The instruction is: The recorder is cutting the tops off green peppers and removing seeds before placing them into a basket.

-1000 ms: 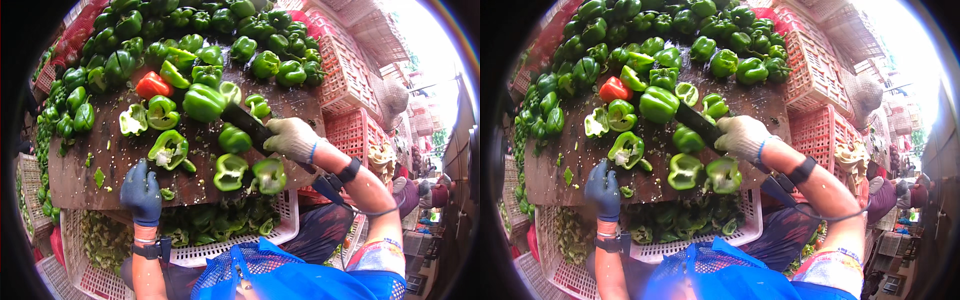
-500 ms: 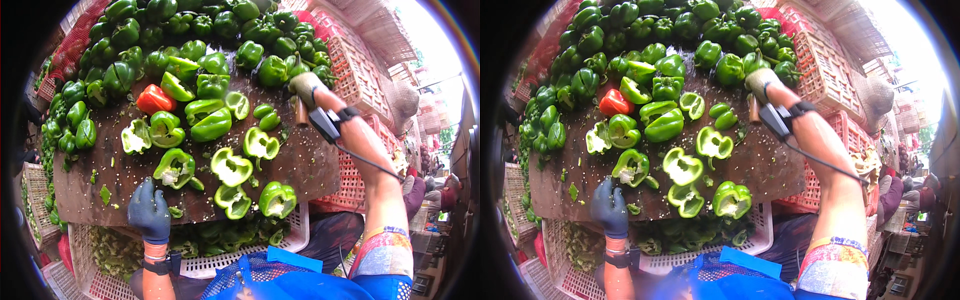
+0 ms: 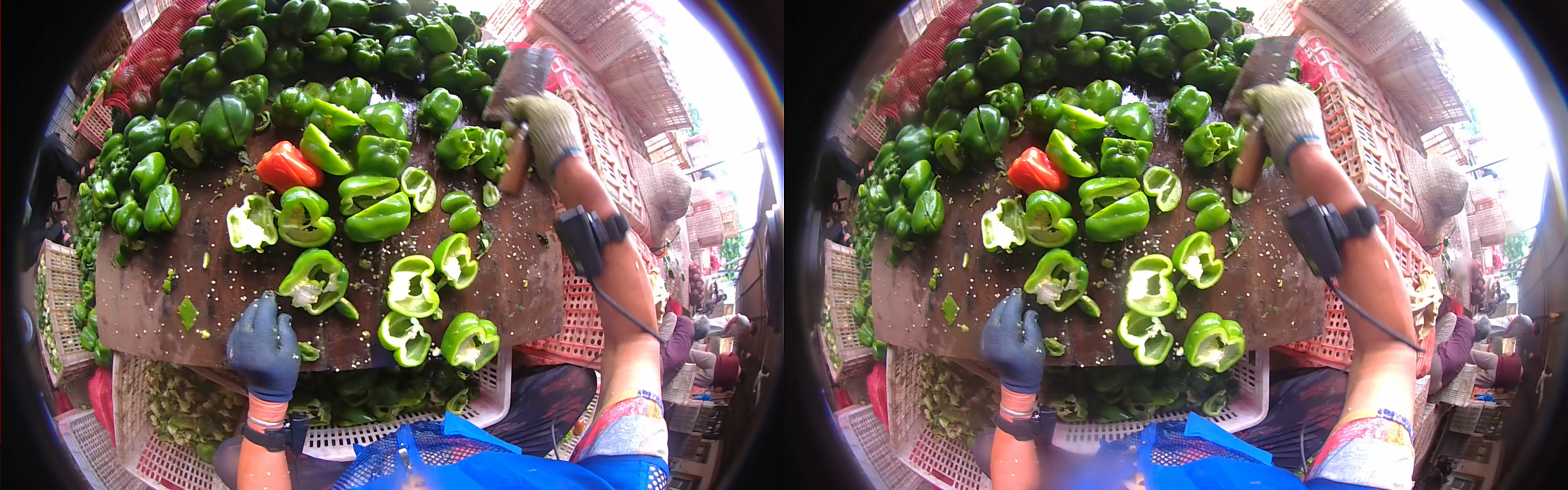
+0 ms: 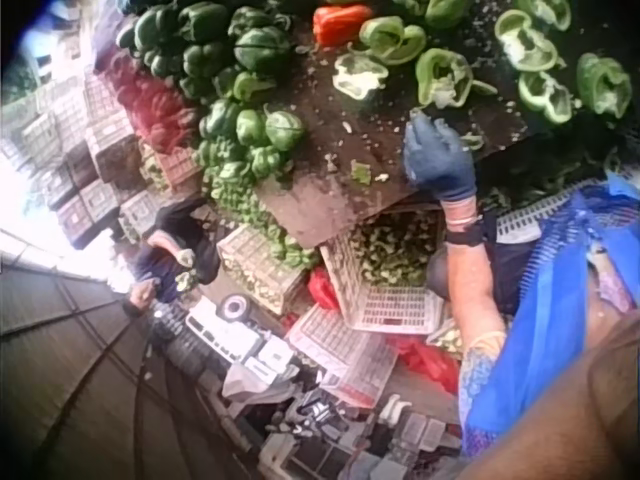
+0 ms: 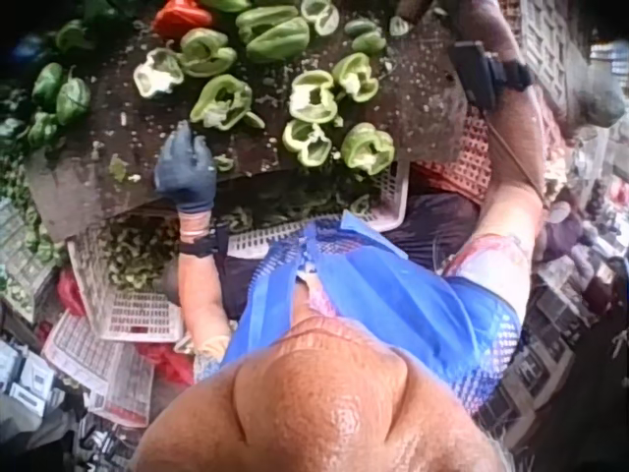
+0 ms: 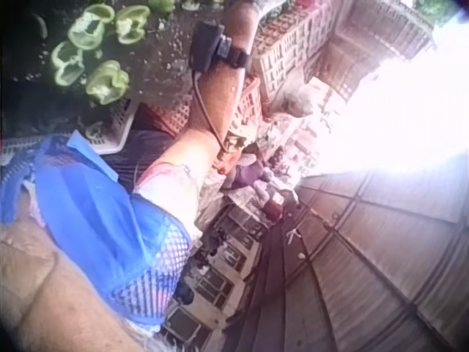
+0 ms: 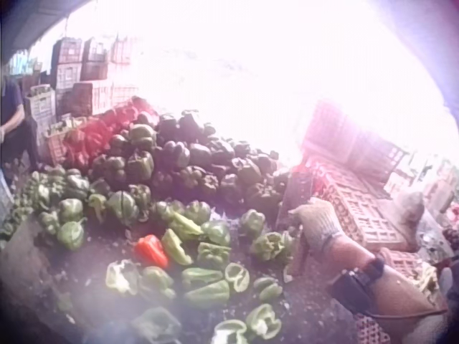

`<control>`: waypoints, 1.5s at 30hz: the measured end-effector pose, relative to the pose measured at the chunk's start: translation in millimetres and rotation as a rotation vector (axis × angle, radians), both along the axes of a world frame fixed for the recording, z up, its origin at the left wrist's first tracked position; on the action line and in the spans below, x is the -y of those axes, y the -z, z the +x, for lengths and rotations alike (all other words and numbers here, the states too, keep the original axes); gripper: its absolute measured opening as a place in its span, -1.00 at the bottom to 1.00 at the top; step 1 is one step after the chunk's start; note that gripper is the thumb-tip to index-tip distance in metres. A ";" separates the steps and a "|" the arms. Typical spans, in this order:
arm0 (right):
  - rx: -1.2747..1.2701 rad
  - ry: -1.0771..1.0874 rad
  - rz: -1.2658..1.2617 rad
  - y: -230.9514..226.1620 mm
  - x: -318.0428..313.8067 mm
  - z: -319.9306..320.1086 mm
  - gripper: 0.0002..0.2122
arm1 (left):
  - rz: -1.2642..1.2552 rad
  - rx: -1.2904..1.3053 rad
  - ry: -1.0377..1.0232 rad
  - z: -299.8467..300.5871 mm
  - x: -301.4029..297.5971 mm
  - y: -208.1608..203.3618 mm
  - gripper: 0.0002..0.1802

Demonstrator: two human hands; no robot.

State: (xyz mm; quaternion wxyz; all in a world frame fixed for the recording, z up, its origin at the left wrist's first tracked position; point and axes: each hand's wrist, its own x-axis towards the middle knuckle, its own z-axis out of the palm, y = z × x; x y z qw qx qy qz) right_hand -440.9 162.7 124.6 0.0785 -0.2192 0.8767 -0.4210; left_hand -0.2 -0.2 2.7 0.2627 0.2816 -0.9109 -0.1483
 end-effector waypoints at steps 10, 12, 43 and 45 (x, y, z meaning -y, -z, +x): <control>-0.334 -0.475 1.096 29.0 107.2 -12.4 -0.77 | -0.051 -0.063 0.068 -9.5 -0.7 -0.3 -0.61; -0.527 -0.589 1.037 41.6 105.7 8.3 -0.77 | -0.022 -0.044 0.079 -7.3 -0.3 4.0 -0.61; -0.387 -0.066 0.844 -35.7 -137.3 -17.6 -0.73 | -0.104 -0.115 0.047 -5.9 -0.1 14.3 -0.62; -0.292 0.168 0.286 -38.4 -130.5 -6.4 -0.81 | -0.092 -0.090 0.031 -0.7 2.4 16.4 -0.62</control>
